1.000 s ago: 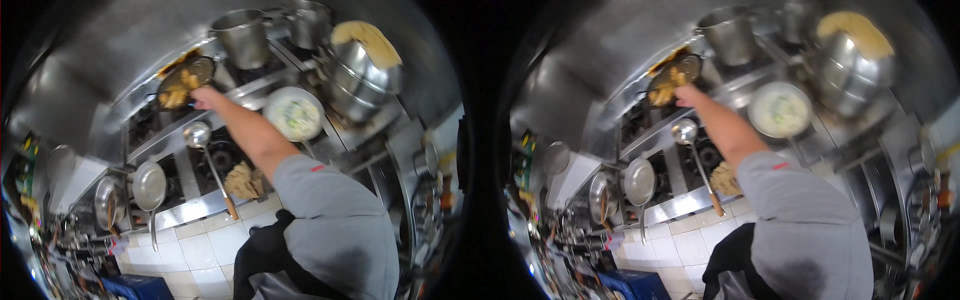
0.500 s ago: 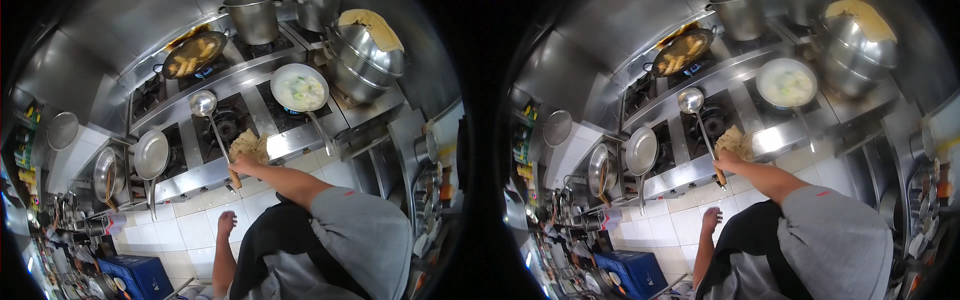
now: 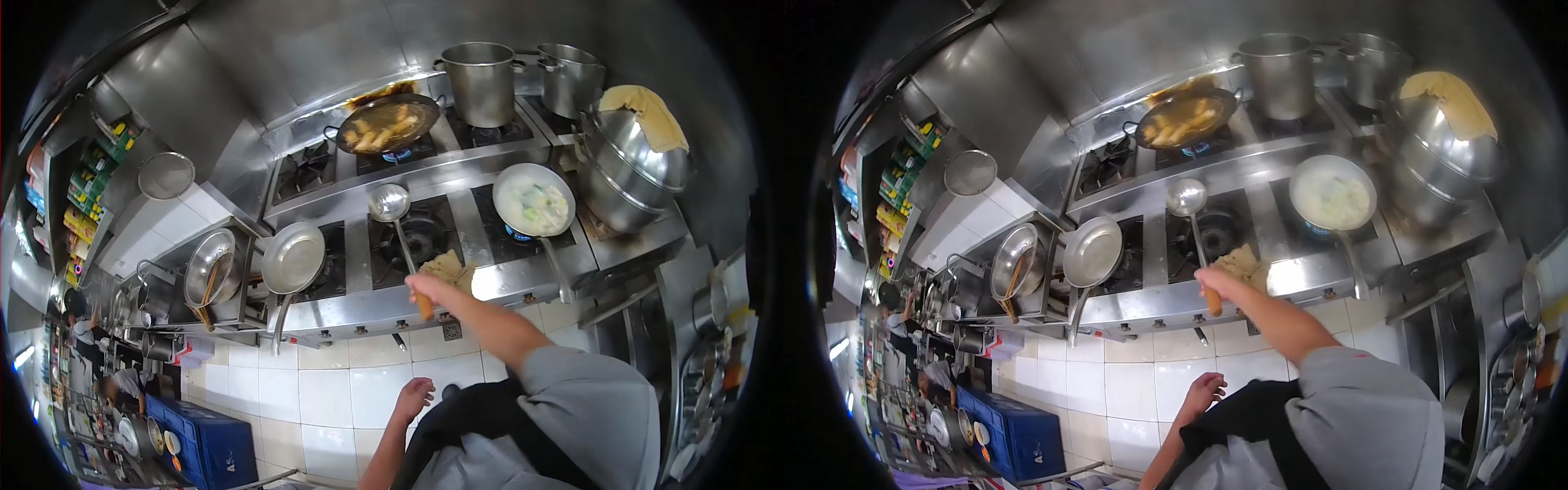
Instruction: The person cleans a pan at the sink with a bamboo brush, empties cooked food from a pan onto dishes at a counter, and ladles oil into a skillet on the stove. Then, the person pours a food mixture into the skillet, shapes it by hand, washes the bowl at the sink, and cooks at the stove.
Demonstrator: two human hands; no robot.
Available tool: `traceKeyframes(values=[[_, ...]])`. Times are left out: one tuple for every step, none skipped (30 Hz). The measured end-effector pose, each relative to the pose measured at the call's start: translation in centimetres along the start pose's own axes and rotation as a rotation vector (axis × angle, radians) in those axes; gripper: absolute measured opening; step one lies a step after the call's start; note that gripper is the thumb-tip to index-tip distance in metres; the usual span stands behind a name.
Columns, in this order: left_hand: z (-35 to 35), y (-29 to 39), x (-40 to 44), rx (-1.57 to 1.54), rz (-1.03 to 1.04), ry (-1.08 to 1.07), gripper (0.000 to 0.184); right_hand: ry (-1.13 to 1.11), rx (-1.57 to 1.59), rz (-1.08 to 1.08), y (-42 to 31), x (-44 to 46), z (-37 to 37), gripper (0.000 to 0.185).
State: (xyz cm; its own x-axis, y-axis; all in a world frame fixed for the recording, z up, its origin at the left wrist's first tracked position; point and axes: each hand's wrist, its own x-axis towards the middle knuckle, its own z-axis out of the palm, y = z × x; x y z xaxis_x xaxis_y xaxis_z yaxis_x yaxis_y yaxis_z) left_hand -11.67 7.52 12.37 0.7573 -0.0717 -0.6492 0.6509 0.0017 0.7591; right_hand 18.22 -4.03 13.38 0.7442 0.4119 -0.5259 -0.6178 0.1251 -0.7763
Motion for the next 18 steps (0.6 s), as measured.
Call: traceKeyframes(values=[[0.2,-0.4,-0.2,-0.024,-0.002,0.018,0.029,-0.109,0.144,0.025,-1.6,-2.1,-1.8,0.013],[0.7,-0.8,-0.3,-0.049,-0.008,0.033,0.030,-0.091,0.154,0.031,-2.8,-4.7,-4.2,0.013],[1.3,-1.0,-0.1,-0.025,0.017,0.024,0.029,-0.155,0.097,0.024,-3.6,-7.8,-6.9,0.011],[2.4,-0.3,-0.2,-0.029,-0.013,0.038,0.028,-0.216,0.039,0.017,-4.4,-11.2,-9.3,0.010],[3.3,0.0,0.6,0.025,0.017,0.034,0.027,-0.156,-0.025,-0.006,-5.9,-16.0,-11.0,0.010],[4.5,0.2,1.4,0.074,0.047,0.033,0.027,-0.099,-0.092,-0.024,-7.3,-20.4,-12.6,0.011],[6.2,1.1,2.1,0.095,0.057,0.011,0.026,-0.030,-0.217,-0.038,-7.4,-23.2,-14.9,0.009],[8.2,2.8,3.0,0.115,0.077,-0.007,0.025,0.034,-0.348,-0.060,-7.8,-25.4,-17.3,0.008],[10.5,4.8,3.8,0.174,0.100,-0.028,0.025,0.041,-0.362,-0.061,-8.8,-27.1,-19.8,0.008],[12.7,6.0,5.4,0.163,0.105,-0.036,0.025,0.011,-0.307,0.006,-9.8,-28.7,-22.2,0.010],[15.1,7.1,7.2,0.124,0.111,-0.121,0.029,-0.015,-0.249,0.077,-10.7,-30.1,-24.4,0.011],[17.7,8.0,8.9,0.085,0.111,-0.210,0.033,0.000,-0.254,0.089,-11.8,-31.0,-26.4,0.011],[20.3,8.9,10.5,-0.081,0.083,-0.292,0.037,0.127,-0.465,-0.005,-13.1,-31.7,-28.4,0.013],[22.9,9.7,11.8,-0.245,0.045,-0.369,0.040,0.251,-0.671,-0.092,-14.1,-32.4,-30.2,0.015],[25.4,11.1,12.6,-0.335,-0.017,-0.394,0.040,0.323,-0.822,-0.038,-15.6,-33.5,-31.6,0.020],[27.7,12.8,13.1,-0.426,-0.073,-0.413,0.040,0.328,-0.816,-0.017,-15.7,-33.8,-33.8,0.020],[29.6,14.4,13.2,-0.429,-0.089,-0.418,0.040,0.422,-1.018,-0.139,-15.5,-33.8,-36.5,0.021],[31.4,16.1,13.1,-0.530,-0.113,-0.462,0.037,0.512,-1.226,-0.268,-15.5,-33.7,-38.8,0.023]])
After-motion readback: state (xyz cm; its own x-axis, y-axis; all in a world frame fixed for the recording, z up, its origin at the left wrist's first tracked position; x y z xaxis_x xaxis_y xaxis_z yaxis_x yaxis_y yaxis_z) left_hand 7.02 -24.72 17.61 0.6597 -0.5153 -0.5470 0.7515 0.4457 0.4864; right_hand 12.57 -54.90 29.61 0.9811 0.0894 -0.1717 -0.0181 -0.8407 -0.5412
